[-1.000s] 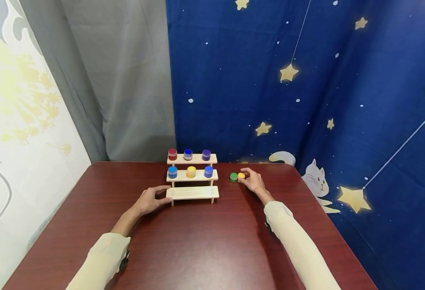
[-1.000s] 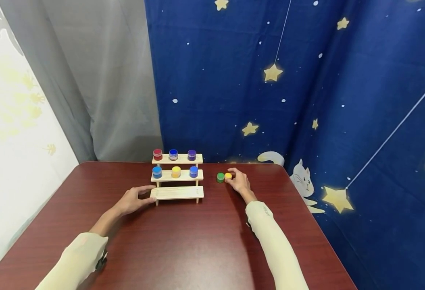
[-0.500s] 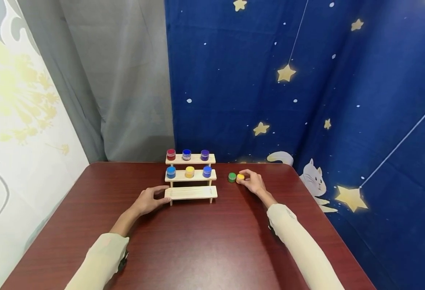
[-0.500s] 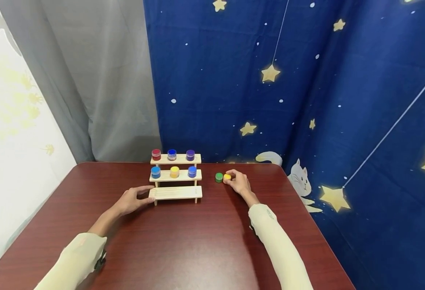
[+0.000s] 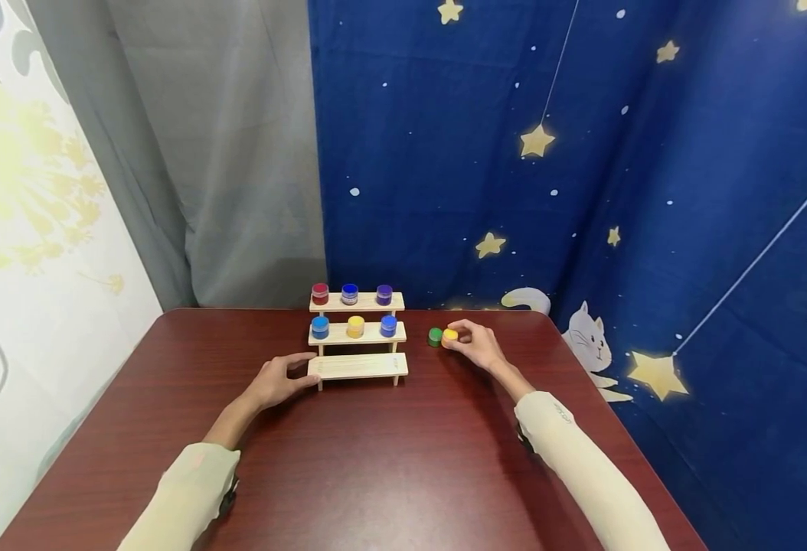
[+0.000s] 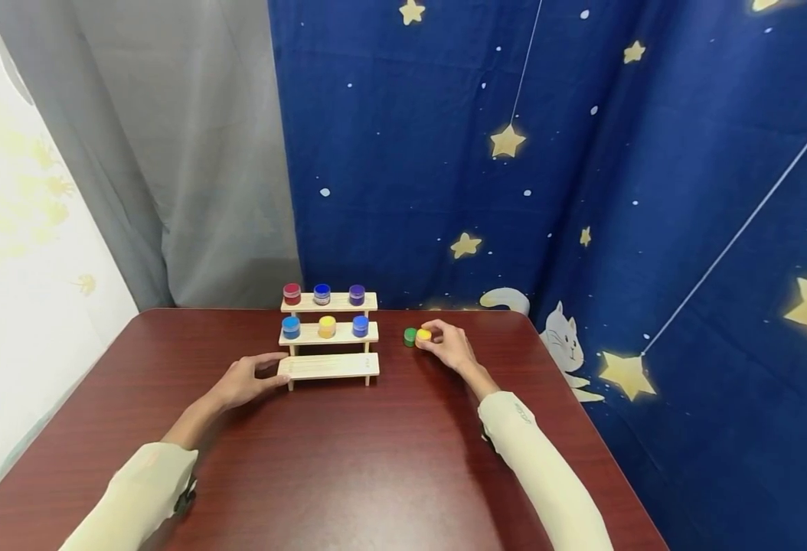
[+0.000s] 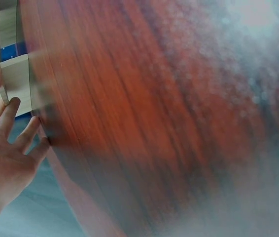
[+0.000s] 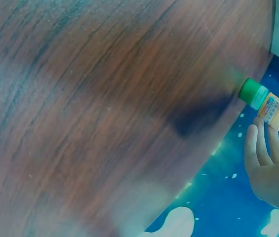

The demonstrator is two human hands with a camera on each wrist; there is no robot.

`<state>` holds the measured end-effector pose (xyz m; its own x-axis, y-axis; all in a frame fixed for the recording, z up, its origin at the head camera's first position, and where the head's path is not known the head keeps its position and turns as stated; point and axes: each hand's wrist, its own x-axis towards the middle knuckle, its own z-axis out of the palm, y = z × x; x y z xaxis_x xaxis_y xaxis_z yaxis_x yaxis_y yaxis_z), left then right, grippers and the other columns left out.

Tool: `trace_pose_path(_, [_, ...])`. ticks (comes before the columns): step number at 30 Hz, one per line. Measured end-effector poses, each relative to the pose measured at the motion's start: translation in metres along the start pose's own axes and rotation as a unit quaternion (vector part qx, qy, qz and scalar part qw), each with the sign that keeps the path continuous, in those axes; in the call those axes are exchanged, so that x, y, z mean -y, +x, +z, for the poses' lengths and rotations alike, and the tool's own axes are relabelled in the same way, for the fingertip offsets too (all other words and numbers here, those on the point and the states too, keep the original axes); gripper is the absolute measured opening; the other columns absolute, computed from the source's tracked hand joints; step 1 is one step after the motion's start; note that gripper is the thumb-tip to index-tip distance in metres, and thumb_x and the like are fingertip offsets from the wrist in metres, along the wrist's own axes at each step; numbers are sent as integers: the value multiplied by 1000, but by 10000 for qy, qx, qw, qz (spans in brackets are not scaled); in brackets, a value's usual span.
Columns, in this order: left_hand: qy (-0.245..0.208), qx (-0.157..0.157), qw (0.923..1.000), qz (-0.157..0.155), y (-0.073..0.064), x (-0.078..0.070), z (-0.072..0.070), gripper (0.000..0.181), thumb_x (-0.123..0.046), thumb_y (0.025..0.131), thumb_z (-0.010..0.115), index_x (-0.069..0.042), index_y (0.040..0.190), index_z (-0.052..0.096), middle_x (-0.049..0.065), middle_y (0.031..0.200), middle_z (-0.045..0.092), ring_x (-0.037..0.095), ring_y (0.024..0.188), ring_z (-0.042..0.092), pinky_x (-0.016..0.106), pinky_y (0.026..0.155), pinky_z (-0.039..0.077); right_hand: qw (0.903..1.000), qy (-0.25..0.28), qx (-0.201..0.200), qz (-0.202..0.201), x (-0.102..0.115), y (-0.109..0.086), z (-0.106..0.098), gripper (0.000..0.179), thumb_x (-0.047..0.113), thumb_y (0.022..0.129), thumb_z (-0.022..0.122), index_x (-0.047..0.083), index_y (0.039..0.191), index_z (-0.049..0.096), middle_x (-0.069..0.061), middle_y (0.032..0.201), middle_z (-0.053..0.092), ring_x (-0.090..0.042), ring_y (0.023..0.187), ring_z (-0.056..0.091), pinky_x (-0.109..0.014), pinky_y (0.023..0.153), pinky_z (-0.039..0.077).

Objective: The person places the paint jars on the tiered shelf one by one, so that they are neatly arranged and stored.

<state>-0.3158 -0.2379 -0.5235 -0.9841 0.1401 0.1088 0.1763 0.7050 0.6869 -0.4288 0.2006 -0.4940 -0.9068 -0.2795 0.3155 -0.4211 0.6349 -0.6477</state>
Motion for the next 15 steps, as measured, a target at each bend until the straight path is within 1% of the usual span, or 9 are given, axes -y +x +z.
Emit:
trace_pose_path(3, [23,-14,10000,13,0,0,0,59,-36,96,77,-8,145,61,27,142,59,44,135,54,61,107,45,9998,51,58,-176,6,0,0,41,12,86,87,2,122,73,-15,117,76,-28,93,76,-39,84,61])
trace_pose_path(6, [-7,-13,10000,13,-1,1,-1,59,-36,96,77,-8,145,61,27,142,59,44,135,54,61,107,44,9996,114,104,-249,12,-1,0,41,11,85,87,1,123,73,-15,115,76,-27,92,77,-38,83,61])
trace_pose_path(12, [10,-18,10000,27,1,2,0,59,-37,95,77,-8,145,61,27,142,60,44,134,55,61,107,44,9988,140,217,-404,26,-4,4,36,11,87,86,5,120,74,-11,111,77,-23,90,76,-34,81,61])
trace_pose_path(15, [30,-39,10000,74,2,3,0,58,-36,95,78,-8,144,62,27,141,61,44,134,55,61,107,45,9981,143,296,-522,33,-7,7,35,12,87,86,5,120,74,-11,109,77,-23,90,76,-34,82,61])
